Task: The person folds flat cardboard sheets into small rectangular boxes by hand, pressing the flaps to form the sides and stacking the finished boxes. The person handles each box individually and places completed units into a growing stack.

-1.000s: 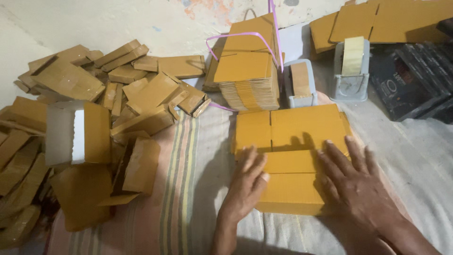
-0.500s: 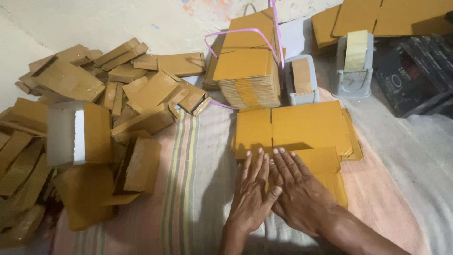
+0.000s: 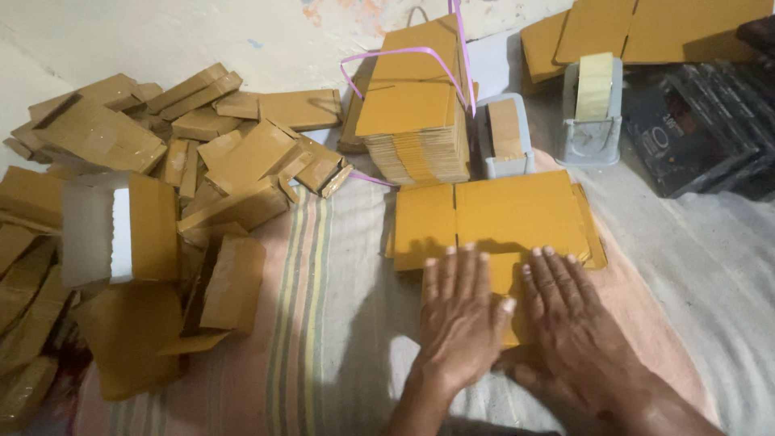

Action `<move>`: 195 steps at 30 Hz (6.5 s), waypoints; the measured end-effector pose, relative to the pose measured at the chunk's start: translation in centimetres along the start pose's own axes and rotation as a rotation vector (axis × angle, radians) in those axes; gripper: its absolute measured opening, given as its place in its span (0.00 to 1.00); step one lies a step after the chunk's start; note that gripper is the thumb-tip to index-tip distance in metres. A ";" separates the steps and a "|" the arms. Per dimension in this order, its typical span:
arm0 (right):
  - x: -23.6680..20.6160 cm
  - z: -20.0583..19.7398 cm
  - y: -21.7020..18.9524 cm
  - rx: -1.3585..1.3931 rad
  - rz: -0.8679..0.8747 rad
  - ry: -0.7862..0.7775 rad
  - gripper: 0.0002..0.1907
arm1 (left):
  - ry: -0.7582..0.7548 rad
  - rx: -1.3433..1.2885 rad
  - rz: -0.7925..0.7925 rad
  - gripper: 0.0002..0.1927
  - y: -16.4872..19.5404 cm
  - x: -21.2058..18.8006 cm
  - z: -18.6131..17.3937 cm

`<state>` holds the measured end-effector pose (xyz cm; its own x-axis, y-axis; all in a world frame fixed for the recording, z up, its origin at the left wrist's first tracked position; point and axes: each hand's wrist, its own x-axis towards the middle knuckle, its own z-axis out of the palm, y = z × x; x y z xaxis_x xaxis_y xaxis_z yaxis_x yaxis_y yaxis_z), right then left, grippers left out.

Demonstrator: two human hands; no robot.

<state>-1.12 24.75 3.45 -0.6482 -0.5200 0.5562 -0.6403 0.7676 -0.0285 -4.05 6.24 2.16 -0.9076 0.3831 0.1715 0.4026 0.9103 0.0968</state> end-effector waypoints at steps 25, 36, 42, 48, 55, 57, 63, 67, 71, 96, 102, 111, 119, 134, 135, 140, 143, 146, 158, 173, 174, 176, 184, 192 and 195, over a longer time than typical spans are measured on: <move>-0.1 -0.7 -0.9 -0.297 0.114 -0.273 0.37 | -0.199 -0.203 0.027 0.33 0.8 1.5 -0.1; 0.3 -1.1 -1.2 -0.159 0.095 -0.123 0.37 | -0.134 -0.125 -0.212 0.34 -3.0 -0.5 -1.4; 0.2 -0.9 -1.0 -0.266 0.100 -0.212 0.38 | -0.091 -0.274 0.094 0.32 1.8 -0.1 -0.8; 0.2 -0.8 -1.1 -0.177 0.112 -0.139 0.36 | 0.019 -0.265 0.087 0.32 1.4 -1.5 0.2; 0.3 -1.0 -1.0 -0.306 0.094 -0.250 0.37 | 0.033 -0.209 -0.193 0.31 -2.5 -4.0 0.4; 0.3 -0.9 -1.0 -0.297 0.097 -0.259 0.38 | 0.041 -0.166 -0.219 0.31 -3.0 -3.9 0.3; 0.2 -0.6 -1.0 -0.229 0.101 -0.150 0.37 | 0.025 -0.136 -0.056 0.30 -0.1 -2.7 -0.1; -0.2 -0.6 -0.9 -0.175 0.094 -0.098 0.38 | -0.015 -0.370 0.087 0.32 2.7 -2.6 -0.2; -0.3 -0.4 -0.8 -0.164 0.095 -0.090 0.36 | -0.009 -0.364 0.072 0.34 2.4 -2.4 -0.1; 4.5 1.6 -0.6 0.078 -0.251 0.074 0.61 | -0.086 -0.199 -0.059 0.34 -1.2 -1.5 -2.1; 4.6 2.5 0.1 -0.149 0.073 -0.826 0.66 | -0.080 -0.209 -0.067 0.35 -1.8 -1.5 -0.5; 0.7 1.3 1.3 -0.346 -0.001 -0.345 0.55 | -0.081 -0.275 -0.013 0.63 -2.0 -2.2 -1.0; 1.7 2.8 1.3 -0.161 -0.099 -0.091 0.57 | -0.005 -0.195 0.100 0.74 -2.4 -1.2 -0.8; 2.0 -0.2 -0.5 -0.154 -0.085 -0.301 0.42 | 0.148 -0.031 0.158 0.58 -2.2 -3.2 -0.7; 2.2 -0.1 -0.9 -0.212 -0.066 -0.377 0.42 | 0.101 -0.178 0.127 0.59 -2.0 -3.2 -0.9; 2.2 0.4 -1.3 -0.188 -0.052 -0.323 0.44 | 0.112 -0.187 0.122 0.59 -1.9 -3.4 -1.7; 1.1 0.2 -0.4 0.002 -0.026 -0.126 0.50 | 0.190 0.053 0.178 0.62 -2.1 -3.8 -1.6; 0.0 0.0 1.3 0.107 0.006 -0.068 0.57 | 0.193 0.024 0.182 0.63 -2.4 -4.0 -1.2; -1.2 -0.1 1.2 0.566 0.469 -0.124 0.62 | 0.206 -0.364 0.005 0.57 -2.6 -4.3 -0.1; 0.3 -1.5 2.4 0.423 0.406 -0.323 0.47 | -0.075 -0.605 -0.179 0.27 -4.2 -1.3 -2.4; 0.4 -1.8 2.0 0.347 0.367 -0.332 0.46 | -0.054 -0.673 -0.173 0.26 -4.6 -1.3 -2.2; 0.8 -1.9 1.1 0.176 0.270 -0.299 0.44 | -0.007 -0.802 -0.163 0.27 -5.1 -1.4 -1.6; 1.6 -0.2 -0.4 -0.034 0.061 -0.108 0.46 | 0.205 -1.472 -0.185 0.39 -5.6 -2.9 1.5; 0.2 0.6 0.1 -0.008 0.034 0.004 0.54 | 0.136 -1.871 -0.204 0.37 -5.6 -5.5 6.6; -0.2 1.1 0.4 -0.059 -0.003 0.072 0.55 | 0.085 -1.905 -0.200 0.36 -6.2 -5.9 7.4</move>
<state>-1.75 24.72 2.41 -0.6134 -0.4956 0.6149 -0.6157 0.7877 0.0207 -2.09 -0.49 -6.71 -0.9668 0.2488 0.0577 -0.0596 -0.4394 0.8963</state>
